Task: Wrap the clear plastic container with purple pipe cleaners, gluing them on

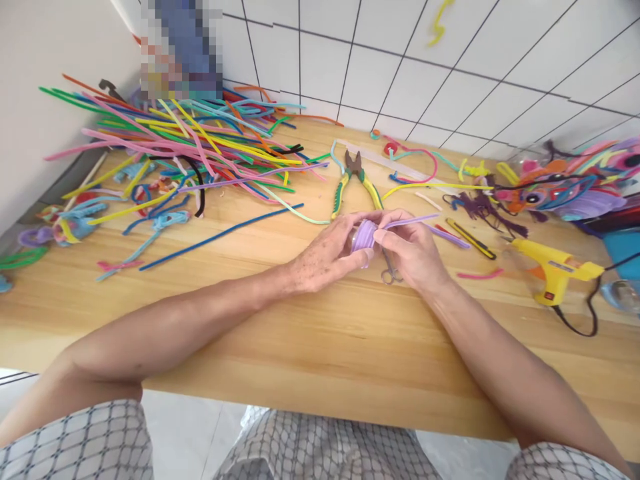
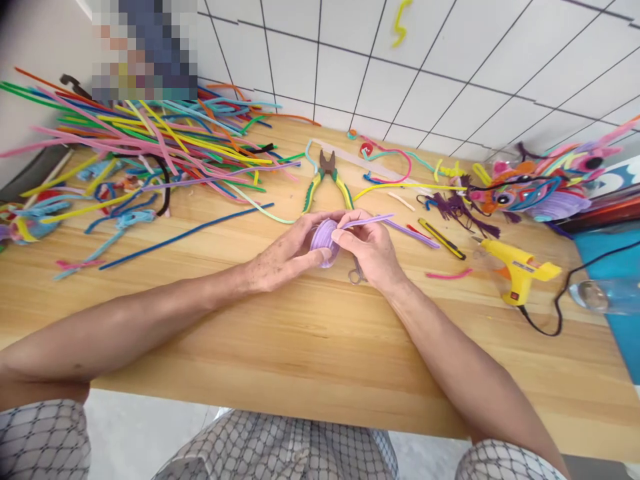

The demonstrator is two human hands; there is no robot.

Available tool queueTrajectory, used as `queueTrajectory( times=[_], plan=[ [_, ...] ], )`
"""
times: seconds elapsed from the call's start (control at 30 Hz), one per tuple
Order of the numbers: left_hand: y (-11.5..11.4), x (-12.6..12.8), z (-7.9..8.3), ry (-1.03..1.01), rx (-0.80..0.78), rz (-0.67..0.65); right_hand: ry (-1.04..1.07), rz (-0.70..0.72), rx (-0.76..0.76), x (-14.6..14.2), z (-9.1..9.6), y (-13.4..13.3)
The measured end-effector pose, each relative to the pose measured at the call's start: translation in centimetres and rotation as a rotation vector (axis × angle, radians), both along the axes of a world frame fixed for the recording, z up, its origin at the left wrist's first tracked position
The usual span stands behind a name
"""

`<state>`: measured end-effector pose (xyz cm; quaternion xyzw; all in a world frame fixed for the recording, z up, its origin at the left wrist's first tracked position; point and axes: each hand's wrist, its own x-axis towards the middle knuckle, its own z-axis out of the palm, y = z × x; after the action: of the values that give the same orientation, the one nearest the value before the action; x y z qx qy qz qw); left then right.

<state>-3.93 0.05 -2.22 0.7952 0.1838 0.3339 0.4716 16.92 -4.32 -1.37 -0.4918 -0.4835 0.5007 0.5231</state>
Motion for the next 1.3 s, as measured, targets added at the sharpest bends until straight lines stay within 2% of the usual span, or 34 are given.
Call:
queueTrajectory(
  times=[0.53, 0.87, 1.3],
  plan=[
    [0.0, 0.1, -0.9, -0.033, -0.017, -0.001, 0.03, 0.013, 0.002, -0.2, 0.3, 0.0],
    [-0.2, -0.2, -1.2, -0.001, 0.12, 0.027, 0.066, 0.057, -0.019, 0.0, 0.2, 0.2],
    [-0.1, -0.4, -1.5, 0.086, 0.183, 0.023, 0.171, 0.039, -0.043, 0.0, -0.3, 0.2]
  ],
)
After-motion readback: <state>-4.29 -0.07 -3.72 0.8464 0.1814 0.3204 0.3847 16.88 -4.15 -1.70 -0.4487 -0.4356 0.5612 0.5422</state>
